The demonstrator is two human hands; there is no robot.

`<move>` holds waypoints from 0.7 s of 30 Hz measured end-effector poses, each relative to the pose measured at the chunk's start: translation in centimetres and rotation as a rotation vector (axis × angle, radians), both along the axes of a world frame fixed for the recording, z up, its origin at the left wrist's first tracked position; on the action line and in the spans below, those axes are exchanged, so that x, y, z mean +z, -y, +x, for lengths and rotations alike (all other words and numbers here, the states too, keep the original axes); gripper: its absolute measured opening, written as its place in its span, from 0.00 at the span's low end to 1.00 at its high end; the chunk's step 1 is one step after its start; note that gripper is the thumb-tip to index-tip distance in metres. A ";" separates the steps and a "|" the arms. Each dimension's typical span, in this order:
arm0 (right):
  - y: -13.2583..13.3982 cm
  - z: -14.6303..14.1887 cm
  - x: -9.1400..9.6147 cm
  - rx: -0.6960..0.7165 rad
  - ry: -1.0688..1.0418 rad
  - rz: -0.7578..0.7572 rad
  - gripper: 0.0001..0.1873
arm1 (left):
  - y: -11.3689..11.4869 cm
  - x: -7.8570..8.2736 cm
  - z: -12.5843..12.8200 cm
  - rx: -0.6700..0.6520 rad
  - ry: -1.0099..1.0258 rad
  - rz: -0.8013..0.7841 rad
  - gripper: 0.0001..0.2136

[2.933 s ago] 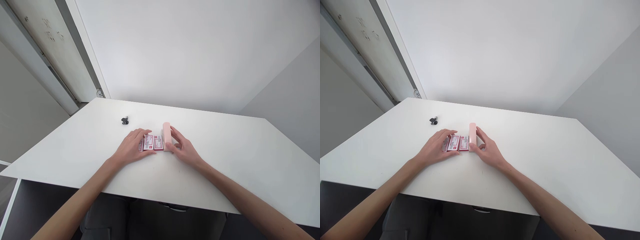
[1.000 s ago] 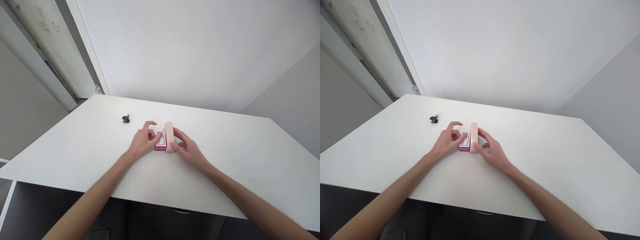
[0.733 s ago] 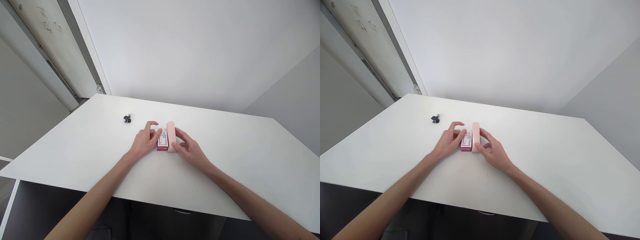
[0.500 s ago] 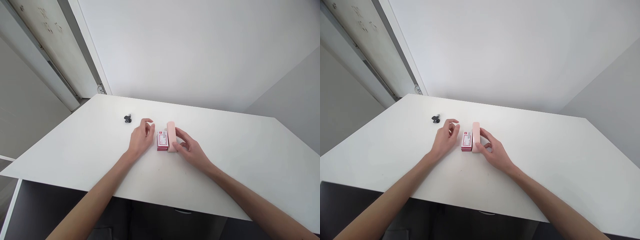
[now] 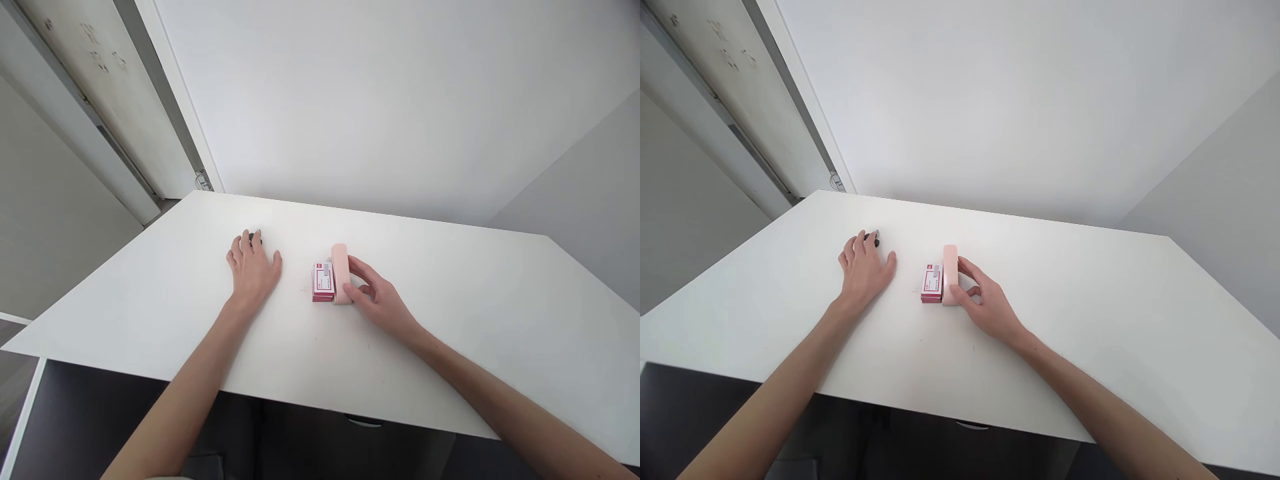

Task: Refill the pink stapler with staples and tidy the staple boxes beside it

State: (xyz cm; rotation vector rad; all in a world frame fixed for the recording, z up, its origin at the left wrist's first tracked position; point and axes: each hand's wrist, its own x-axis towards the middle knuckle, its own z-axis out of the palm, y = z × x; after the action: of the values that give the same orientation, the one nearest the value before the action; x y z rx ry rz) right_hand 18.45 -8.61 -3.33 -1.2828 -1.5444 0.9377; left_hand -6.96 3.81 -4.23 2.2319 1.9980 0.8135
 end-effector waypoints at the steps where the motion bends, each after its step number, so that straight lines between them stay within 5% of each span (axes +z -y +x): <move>1: 0.0 0.0 0.0 0.002 -0.001 0.002 0.30 | 0.0 0.1 0.1 0.010 -0.021 -0.018 0.30; 5: -0.1 0.0 -0.1 0.009 0.000 0.007 0.30 | 0.2 0.3 0.2 -0.023 -0.065 -0.034 0.29; 21: -0.1 -0.1 0.0 -0.005 0.027 0.002 0.29 | 1.5 0.6 1.5 -0.577 0.038 -0.001 0.32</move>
State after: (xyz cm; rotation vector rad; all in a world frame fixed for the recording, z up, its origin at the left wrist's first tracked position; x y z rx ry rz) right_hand 18.31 -8.53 -3.33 -1.3019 -1.5618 0.9187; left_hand -5.47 2.33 -3.58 2.5565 1.2146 0.7628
